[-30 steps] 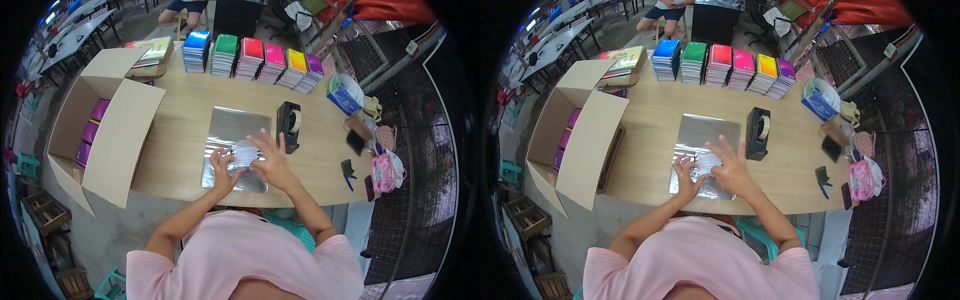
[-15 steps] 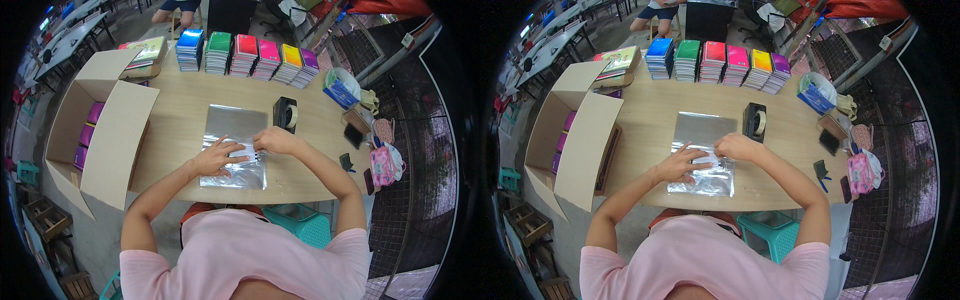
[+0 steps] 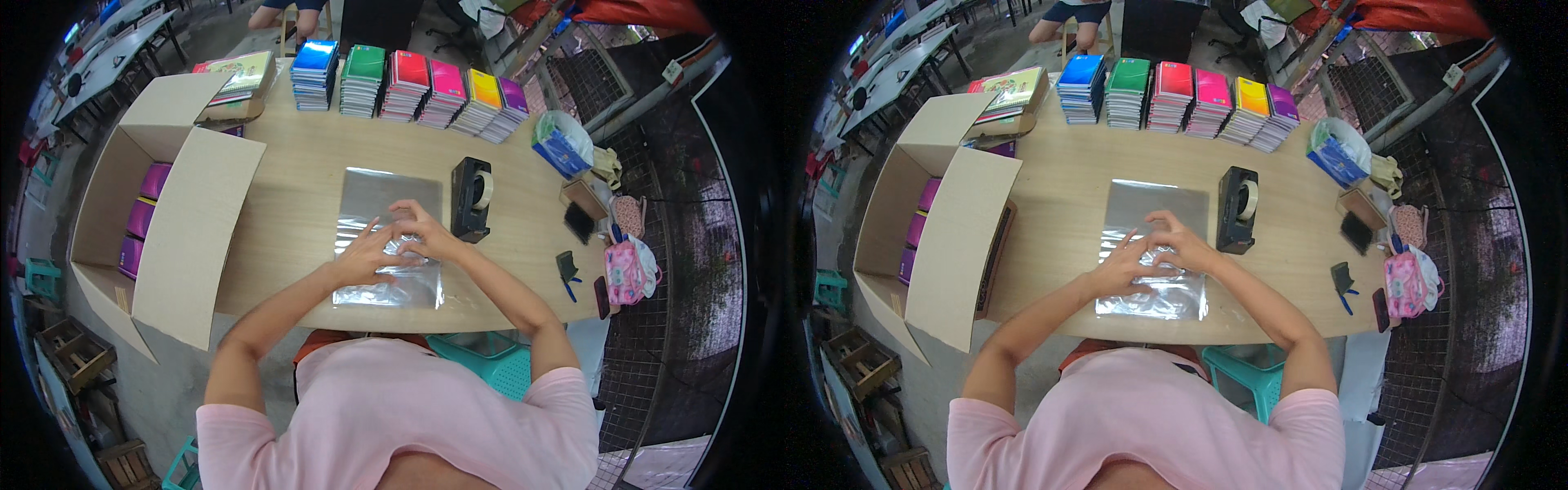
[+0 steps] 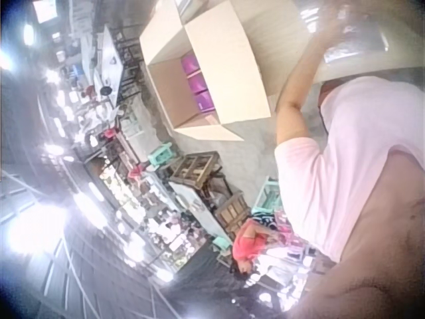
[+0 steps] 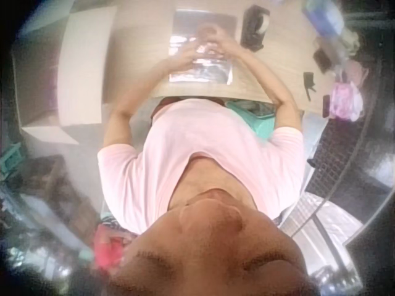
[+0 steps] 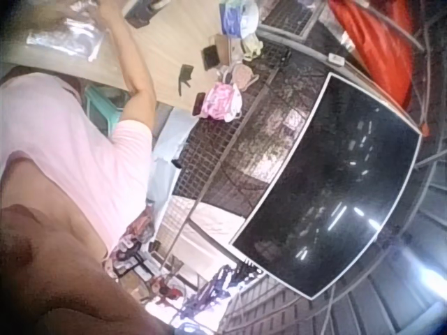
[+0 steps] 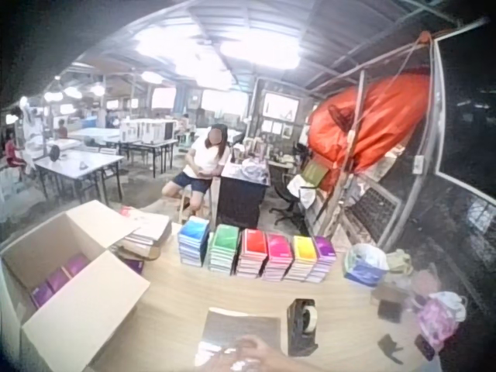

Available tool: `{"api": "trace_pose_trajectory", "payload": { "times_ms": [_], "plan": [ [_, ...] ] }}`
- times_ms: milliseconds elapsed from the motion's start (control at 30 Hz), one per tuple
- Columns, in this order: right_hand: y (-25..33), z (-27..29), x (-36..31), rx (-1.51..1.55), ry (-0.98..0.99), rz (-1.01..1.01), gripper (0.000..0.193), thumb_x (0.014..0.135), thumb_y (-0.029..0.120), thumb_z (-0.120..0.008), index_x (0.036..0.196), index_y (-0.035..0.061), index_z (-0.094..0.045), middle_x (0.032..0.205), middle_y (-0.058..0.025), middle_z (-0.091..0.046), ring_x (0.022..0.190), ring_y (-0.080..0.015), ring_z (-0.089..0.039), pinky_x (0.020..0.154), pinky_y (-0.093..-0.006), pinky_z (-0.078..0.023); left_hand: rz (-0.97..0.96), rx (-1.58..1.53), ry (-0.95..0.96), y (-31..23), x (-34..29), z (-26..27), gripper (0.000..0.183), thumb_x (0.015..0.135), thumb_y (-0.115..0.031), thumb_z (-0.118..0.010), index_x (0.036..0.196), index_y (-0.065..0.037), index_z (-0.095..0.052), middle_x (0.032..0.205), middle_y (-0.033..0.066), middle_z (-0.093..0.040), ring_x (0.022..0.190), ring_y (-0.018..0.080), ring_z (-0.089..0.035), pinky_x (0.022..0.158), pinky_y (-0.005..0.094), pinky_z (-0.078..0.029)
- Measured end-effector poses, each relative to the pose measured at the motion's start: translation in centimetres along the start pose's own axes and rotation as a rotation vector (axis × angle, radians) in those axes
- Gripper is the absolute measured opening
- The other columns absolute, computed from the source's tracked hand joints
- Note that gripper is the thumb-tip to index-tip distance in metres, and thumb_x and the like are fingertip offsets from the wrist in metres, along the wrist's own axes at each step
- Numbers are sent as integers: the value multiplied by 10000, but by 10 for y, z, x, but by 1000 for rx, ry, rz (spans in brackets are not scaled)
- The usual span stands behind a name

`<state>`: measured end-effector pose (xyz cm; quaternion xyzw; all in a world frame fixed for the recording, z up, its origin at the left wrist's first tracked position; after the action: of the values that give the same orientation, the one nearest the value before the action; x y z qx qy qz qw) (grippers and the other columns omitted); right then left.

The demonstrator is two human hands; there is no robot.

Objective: The person packages notebooks by picking stacks of different colored notebooks from a table, placing them into plastic sleeves, and sealing the sleeves with tape before placing them into a cardboard box.

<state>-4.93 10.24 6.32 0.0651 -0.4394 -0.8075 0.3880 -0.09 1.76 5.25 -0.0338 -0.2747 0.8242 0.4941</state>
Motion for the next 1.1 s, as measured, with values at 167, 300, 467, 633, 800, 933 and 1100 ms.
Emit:
{"api": "trace_pose_trajectory", "payload": {
  "times_ms": [167, 300, 467, 633, 800, 933, 1100],
  "plan": [
    [-30, -2, -24, 209, -200, -237, 828, 756, 194, -784, 1453, 165, -337, 1335, -134, -449, 1261, -272, -455, 973, -437, -465, 209, -253, -679, -5, -29, 32, 378, 793, -455, -708, 1130, -284, -702, 1445, 162, -366, 1345, 396, -323, 1095, 612, -204],
    [-35, -3, -26, 229, -207, -237, 843, 759, 191, -777, 1469, 160, -324, 1333, -138, -452, 1256, -261, -457, 946, -419, -481, 250, -76, -569, -10, -28, 41, 435, 728, -369, -791, 1111, -184, -696, 1436, 238, -304, 1306, 420, -334, 1077, 576, -251],
    [-50, -1, -31, 399, -317, -341, 801, 786, 185, -757, 1459, 115, -330, 1319, -143, -463, 1252, -259, -460, 940, -402, -478, 302, -55, -648, 5, -18, 18, 265, 729, -342, -795, 840, -127, -690, 1386, 197, -396, 1262, 404, -388, 1025, 581, -286],
    [-73, 38, -58, 825, -754, -564, 766, 795, 259, -764, 1432, 90, -375, 1282, -151, -504, 1205, -257, -497, 960, -388, -451, 410, -318, -721, 27, -16, -4, 221, 739, -160, -794, 859, -82, -626, 1237, 207, -540, 1143, 320, -536, 965, 408, -415],
    [-29, 17, -32, 233, -304, -458, 370, 776, 210, -763, 1105, 66, -676, 1097, -106, -641, 1101, -219, -588, 1013, -377, -397, 615, -828, -718, 55, -16, -27, 584, 683, -37, -817, 1154, -39, -473, 1038, 140, -647, 991, 206, -606, 866, 334, -468],
    [-17, 7, -38, 268, -360, -320, 88, 789, 102, -730, 870, 72, -745, 924, -61, -699, 1023, -234, -645, 1066, -492, -332, 584, -1066, -807, 59, -17, -40, 634, 651, 16, -816, 1186, -44, -482, 974, 120, -625, 957, 170, -596, 842, 308, -477],
    [14, -1, -59, -87, -464, -179, 114, 767, 68, -723, 872, 108, -743, 925, -29, -703, 1052, -208, -644, 1110, -555, -257, 559, -938, -926, 51, -21, -37, 361, 651, 49, -783, 984, -9, -659, 1008, 76, -661, 936, 170, -619, 824, 292, -497]
  ]
}}
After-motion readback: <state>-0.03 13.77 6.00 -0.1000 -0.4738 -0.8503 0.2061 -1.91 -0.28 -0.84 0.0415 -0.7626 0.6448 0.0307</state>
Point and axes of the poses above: each hand's wrist, its own x-axis towards the middle knuckle, its own z-axis out of the back of the hand, y = z × x, the point moved 9 cm from there along x, towards the middle knuckle
